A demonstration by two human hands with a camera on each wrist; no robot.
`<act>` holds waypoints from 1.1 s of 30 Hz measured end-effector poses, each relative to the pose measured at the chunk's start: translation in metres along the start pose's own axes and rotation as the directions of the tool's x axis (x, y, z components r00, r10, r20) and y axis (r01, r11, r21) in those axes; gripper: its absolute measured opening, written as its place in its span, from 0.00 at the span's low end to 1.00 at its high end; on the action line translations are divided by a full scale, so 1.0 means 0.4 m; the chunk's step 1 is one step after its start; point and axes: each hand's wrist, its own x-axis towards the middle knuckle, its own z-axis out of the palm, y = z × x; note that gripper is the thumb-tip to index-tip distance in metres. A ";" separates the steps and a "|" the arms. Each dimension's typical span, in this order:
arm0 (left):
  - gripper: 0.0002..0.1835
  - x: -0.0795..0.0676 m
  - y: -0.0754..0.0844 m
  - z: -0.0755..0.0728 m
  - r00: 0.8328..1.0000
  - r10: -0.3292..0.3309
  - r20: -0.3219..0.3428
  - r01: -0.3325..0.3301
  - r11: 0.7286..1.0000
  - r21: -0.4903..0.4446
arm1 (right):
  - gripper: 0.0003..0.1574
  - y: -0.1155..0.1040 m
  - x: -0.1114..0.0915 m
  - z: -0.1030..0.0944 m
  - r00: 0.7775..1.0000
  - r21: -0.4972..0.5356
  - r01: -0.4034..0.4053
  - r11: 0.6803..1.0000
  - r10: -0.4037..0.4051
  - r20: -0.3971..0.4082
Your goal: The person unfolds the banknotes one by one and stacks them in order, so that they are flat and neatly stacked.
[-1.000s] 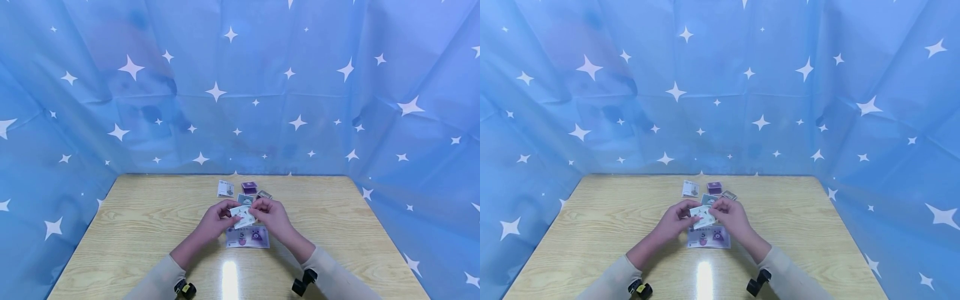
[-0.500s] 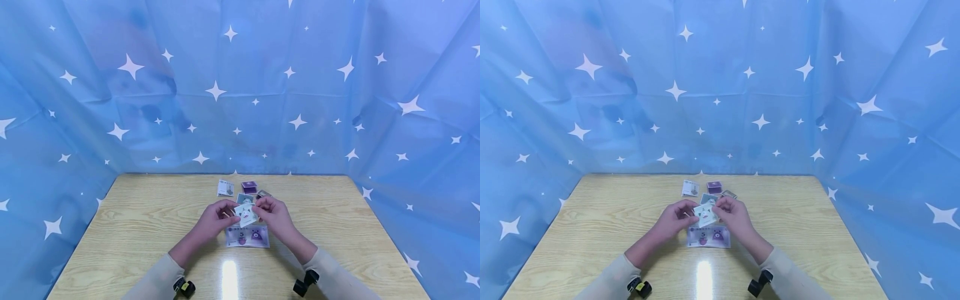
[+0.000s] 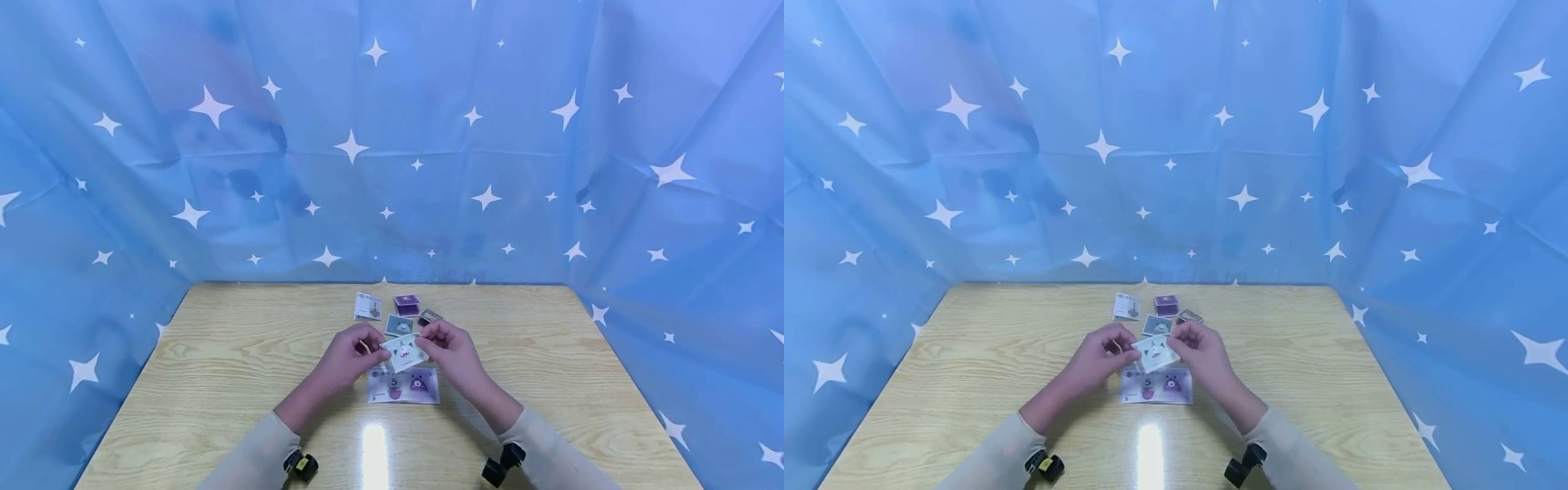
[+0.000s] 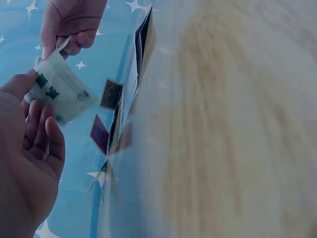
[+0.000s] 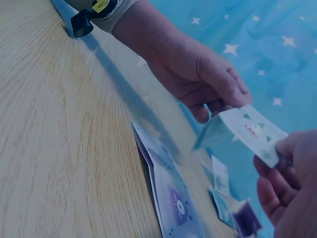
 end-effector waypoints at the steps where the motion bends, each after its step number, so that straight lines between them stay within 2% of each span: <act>1: 0.06 0.001 -0.001 -0.002 1.000 0.006 -0.007 -0.006 1.000 0.013 | 0.05 0.000 -0.001 -0.001 1.000 0.005 0.002 1.000 -0.002 0.004; 5: 0.07 0.005 -0.005 -0.005 0.999 0.030 -0.041 -0.027 0.996 0.081 | 0.05 0.003 -0.003 -0.002 1.000 0.007 0.003 1.000 -0.004 0.013; 8: 0.07 0.006 -0.007 -0.005 0.998 0.036 -0.061 -0.030 0.995 0.098 | 0.04 0.007 -0.005 -0.001 1.000 0.009 0.001 1.000 -0.001 0.010; 19: 0.04 0.006 -0.002 -0.001 0.995 -0.069 -0.071 0.073 0.996 0.049 | 0.05 0.015 -0.013 0.000 1.000 0.042 -0.006 0.999 0.005 0.012; 25: 0.06 0.000 0.000 -0.009 0.996 -0.069 -0.054 0.070 0.997 0.030 | 0.07 0.018 -0.021 -0.010 0.999 0.044 -0.030 0.999 0.029 0.018; 30: 0.08 -0.006 0.001 -0.016 0.998 -0.061 -0.015 0.061 0.998 0.026 | 0.11 0.024 -0.030 -0.028 0.998 -0.032 -0.049 0.998 0.049 0.027; 33: 0.08 -0.009 0.000 -0.018 0.998 -0.061 0.005 0.061 0.998 0.024 | 0.13 0.030 -0.034 -0.043 0.999 -0.117 -0.022 0.993 0.027 0.047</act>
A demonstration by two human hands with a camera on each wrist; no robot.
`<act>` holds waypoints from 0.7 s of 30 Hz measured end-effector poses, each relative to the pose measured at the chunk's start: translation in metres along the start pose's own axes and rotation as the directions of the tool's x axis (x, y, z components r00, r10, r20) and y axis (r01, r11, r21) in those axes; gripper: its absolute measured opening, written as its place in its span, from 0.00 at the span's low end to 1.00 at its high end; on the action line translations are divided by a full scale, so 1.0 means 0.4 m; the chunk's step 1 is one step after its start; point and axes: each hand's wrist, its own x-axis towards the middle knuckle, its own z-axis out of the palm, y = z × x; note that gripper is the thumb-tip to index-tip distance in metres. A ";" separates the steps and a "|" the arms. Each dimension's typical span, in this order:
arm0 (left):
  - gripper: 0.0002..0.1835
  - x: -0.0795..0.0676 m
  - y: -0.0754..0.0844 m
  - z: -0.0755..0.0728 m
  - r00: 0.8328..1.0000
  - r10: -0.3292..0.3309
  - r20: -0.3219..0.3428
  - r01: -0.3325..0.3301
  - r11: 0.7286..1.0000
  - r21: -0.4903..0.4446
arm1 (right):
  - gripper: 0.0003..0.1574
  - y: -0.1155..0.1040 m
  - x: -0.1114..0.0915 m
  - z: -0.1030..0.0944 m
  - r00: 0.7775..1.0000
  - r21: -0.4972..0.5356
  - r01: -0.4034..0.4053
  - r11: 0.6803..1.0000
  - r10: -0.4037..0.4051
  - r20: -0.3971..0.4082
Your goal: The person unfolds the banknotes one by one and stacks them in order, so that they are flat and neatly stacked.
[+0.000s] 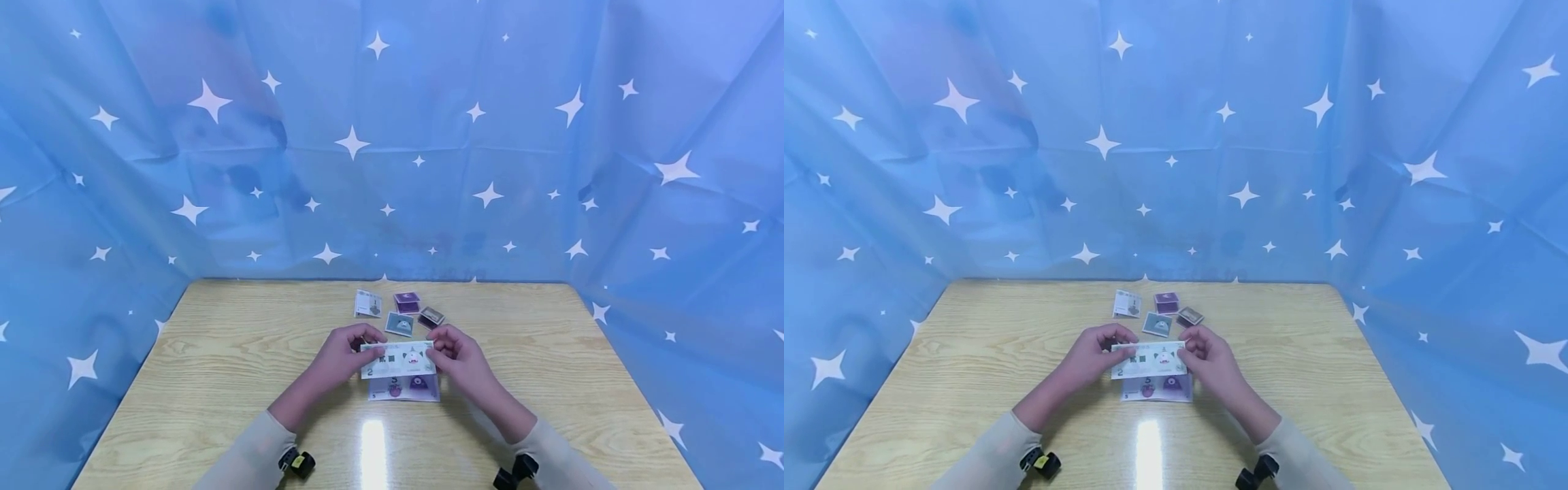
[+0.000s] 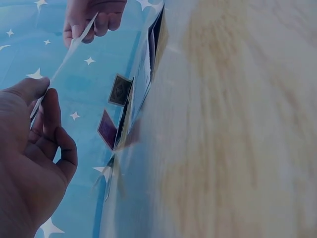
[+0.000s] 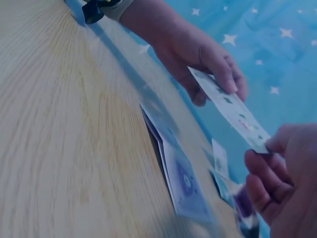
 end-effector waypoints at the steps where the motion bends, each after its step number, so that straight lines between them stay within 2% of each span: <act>1: 0.08 -0.001 0.000 0.000 1.000 0.000 0.006 0.000 1.000 0.001 | 0.13 0.003 -0.001 -0.004 1.000 -0.027 0.012 1.000 -0.012 0.006; 7: 0.09 -0.009 -0.001 0.003 0.999 -0.012 0.048 0.011 1.000 0.024 | 0.12 0.022 -0.011 -0.022 0.998 -0.133 0.055 0.990 -0.049 0.044; 13: 0.10 -0.013 -0.006 0.008 0.996 -0.011 0.084 0.006 0.998 0.065 | 0.12 0.031 -0.019 -0.036 0.997 -0.165 0.070 0.984 -0.061 0.055; 21: 0.11 -0.009 -0.011 0.009 0.987 0.022 0.161 -0.054 0.979 0.197 | 0.12 0.054 -0.029 -0.039 0.993 -0.217 0.076 0.973 -0.053 0.108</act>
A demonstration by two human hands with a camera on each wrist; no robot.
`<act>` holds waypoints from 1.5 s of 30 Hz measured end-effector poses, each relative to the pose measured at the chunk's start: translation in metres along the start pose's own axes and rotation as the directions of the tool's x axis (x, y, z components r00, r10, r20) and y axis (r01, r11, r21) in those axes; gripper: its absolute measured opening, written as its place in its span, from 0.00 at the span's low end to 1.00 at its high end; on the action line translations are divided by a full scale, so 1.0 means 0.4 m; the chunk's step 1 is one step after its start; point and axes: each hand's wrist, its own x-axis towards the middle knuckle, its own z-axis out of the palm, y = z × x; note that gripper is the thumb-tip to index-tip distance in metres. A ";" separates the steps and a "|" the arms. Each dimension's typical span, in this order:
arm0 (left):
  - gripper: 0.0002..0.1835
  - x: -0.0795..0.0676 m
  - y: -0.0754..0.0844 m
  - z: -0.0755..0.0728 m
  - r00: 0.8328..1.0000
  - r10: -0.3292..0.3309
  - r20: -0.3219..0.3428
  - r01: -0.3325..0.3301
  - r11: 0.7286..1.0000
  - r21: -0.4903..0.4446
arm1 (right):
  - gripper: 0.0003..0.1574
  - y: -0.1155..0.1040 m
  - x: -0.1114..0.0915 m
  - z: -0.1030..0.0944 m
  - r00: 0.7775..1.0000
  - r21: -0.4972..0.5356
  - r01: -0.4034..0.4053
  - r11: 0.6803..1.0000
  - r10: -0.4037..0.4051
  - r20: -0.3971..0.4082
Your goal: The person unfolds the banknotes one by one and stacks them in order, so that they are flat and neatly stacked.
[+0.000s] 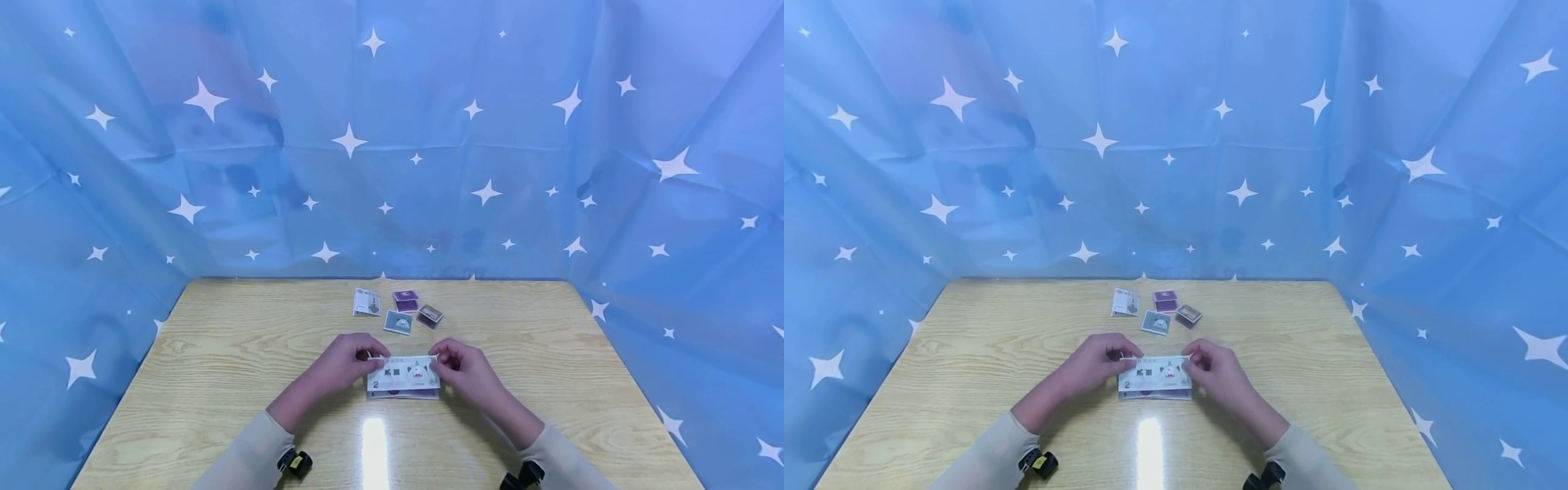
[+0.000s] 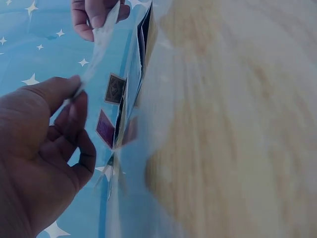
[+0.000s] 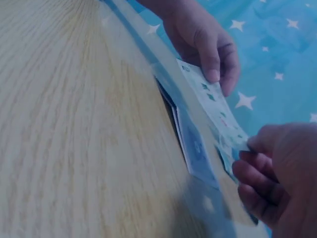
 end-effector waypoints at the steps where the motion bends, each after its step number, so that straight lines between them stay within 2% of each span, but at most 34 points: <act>1: 0.11 0.001 0.000 -0.001 1.000 0.007 0.010 -0.007 1.000 0.019 | 0.12 0.002 0.000 0.001 1.000 -0.017 0.007 1.000 -0.006 0.007; 5: 0.11 0.002 -0.004 -0.004 0.999 0.018 0.051 -0.021 0.998 0.061 | 0.11 0.009 -0.001 0.004 0.999 -0.067 0.036 0.997 -0.034 0.034; 9: 0.11 0.005 -0.010 -0.002 0.997 -0.006 0.077 -0.001 0.997 0.082 | 0.11 0.016 0.002 0.006 0.998 -0.110 0.060 0.992 -0.056 0.041; 21: 0.09 0.020 -0.016 0.013 0.993 -0.039 0.115 0.017 0.982 0.188 | 0.10 0.034 0.008 0.020 0.994 -0.245 0.101 0.964 -0.089 0.059; 31: 0.07 0.035 -0.006 0.022 0.987 -0.068 0.147 0.013 0.936 0.352 | 0.11 0.031 0.012 0.029 0.995 -0.378 0.095 0.921 -0.073 0.073; 35: 0.07 0.034 -0.008 0.021 0.988 -0.068 0.141 0.011 0.930 0.369 | 0.10 0.030 0.013 0.030 0.993 -0.394 0.109 0.912 -0.078 0.093; 45: 0.09 0.029 -0.002 0.019 0.989 -0.058 0.137 0.007 0.938 0.348 | 0.09 0.023 0.014 0.030 0.992 -0.400 0.103 0.911 -0.064 0.110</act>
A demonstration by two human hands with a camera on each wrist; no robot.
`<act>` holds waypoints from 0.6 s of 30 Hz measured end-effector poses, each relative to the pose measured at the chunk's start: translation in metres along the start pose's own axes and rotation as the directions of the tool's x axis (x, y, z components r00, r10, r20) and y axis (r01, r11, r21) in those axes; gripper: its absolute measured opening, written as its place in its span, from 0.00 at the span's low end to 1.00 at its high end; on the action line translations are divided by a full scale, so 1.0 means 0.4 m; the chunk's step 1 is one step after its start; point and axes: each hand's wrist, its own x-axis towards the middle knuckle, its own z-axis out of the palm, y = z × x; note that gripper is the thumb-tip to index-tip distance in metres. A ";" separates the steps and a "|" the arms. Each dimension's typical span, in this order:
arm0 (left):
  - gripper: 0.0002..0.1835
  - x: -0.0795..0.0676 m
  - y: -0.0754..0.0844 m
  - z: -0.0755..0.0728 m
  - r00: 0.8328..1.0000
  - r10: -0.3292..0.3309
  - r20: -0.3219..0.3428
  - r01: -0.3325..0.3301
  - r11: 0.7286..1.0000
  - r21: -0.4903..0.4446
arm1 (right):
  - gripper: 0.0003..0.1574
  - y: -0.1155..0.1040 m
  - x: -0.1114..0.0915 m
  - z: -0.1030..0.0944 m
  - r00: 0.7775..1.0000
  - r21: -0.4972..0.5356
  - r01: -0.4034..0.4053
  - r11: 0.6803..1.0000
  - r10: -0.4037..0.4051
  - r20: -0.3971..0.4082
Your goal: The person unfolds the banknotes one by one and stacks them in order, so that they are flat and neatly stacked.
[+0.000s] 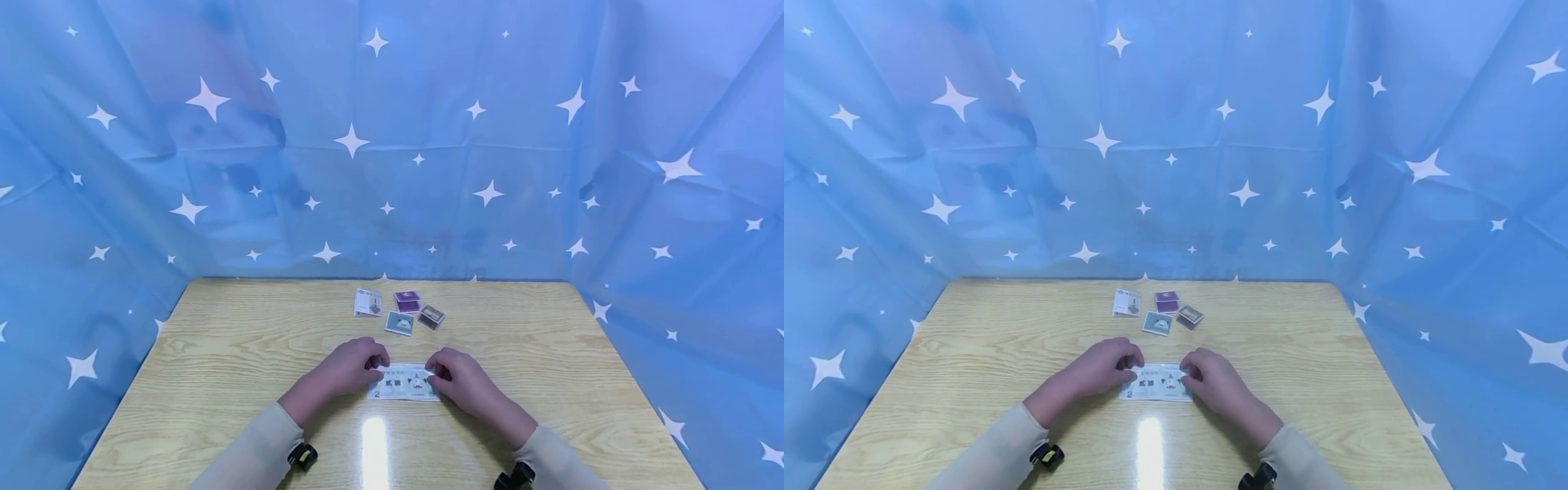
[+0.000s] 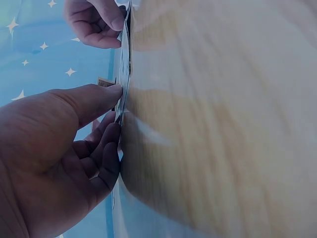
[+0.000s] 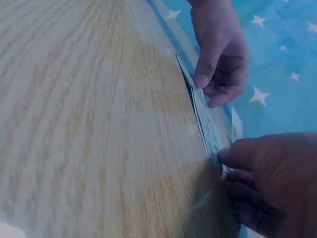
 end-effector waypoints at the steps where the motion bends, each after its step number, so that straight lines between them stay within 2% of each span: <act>1: 0.09 0.000 0.000 0.000 1.000 0.001 0.000 -0.001 1.000 -0.005 | 0.09 0.000 0.000 -0.001 1.000 -0.001 -0.001 1.000 0.001 0.002; 18: 0.09 0.000 -0.007 0.002 1.000 -0.002 0.004 0.002 1.000 0.000 | 0.08 0.002 0.000 -0.006 1.000 0.039 0.009 0.999 -0.009 -0.001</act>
